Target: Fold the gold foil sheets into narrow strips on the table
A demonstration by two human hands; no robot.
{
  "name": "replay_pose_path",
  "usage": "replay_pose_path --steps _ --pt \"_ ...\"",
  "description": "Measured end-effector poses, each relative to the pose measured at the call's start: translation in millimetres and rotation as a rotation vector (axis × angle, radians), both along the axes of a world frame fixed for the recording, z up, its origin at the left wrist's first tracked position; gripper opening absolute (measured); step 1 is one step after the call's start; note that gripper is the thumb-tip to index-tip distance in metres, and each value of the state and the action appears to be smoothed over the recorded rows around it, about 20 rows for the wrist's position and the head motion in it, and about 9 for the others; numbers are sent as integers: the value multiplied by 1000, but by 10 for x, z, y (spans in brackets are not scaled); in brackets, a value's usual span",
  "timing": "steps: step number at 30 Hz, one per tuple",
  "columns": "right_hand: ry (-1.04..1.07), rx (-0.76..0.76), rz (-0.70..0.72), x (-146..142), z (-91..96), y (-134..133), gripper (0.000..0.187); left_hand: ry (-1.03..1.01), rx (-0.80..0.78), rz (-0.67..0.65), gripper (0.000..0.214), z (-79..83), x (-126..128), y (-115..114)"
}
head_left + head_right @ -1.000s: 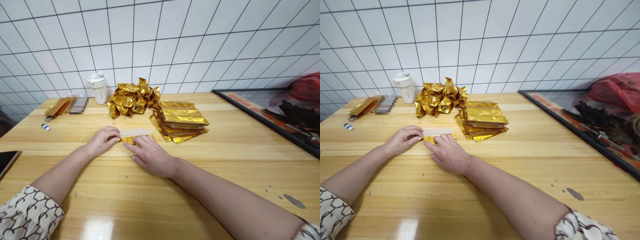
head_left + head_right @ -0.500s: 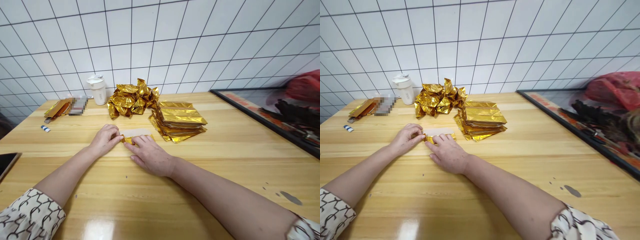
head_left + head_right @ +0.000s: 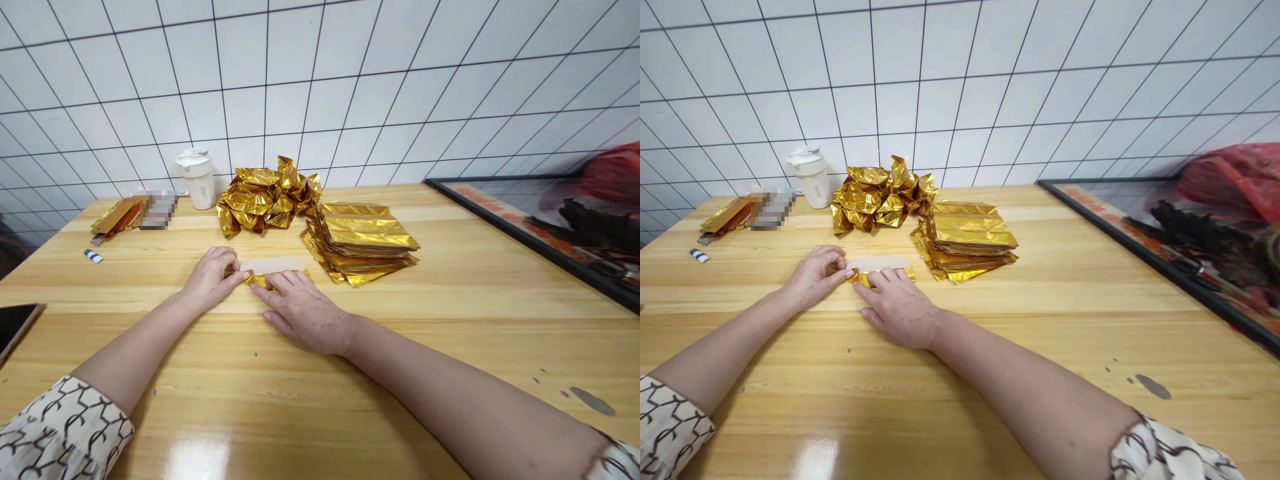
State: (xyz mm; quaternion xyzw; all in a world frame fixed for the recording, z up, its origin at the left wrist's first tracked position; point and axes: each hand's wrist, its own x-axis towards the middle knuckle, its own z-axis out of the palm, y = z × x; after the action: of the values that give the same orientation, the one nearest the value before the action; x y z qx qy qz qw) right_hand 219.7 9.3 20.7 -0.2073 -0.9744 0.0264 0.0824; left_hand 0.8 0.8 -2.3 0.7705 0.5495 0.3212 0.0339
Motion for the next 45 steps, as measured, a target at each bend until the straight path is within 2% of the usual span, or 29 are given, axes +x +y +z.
replay_pose_path --steps 16,23,26,30,35,45 --pt "-5 -18 -18 -5 19 -8 33 -110 -71 95 10 -19 -33 29" --pt "-6 -25 -22 -6 10 -7 33 -30 26 108 3 -73 -54 26" --pt "1 -29 -22 -1 5 -7 33 46 167 48 8 -71 -40 -13" --pt "5 -41 -26 -3 14 -10 34 176 298 -112 20 -18 19 -87" --pt "-1 -52 -28 -11 14 -5 39 238 229 -266 27 10 56 -118" --pt "-28 -15 -21 -16 25 -13 41 229 141 -276 29 13 47 -108"
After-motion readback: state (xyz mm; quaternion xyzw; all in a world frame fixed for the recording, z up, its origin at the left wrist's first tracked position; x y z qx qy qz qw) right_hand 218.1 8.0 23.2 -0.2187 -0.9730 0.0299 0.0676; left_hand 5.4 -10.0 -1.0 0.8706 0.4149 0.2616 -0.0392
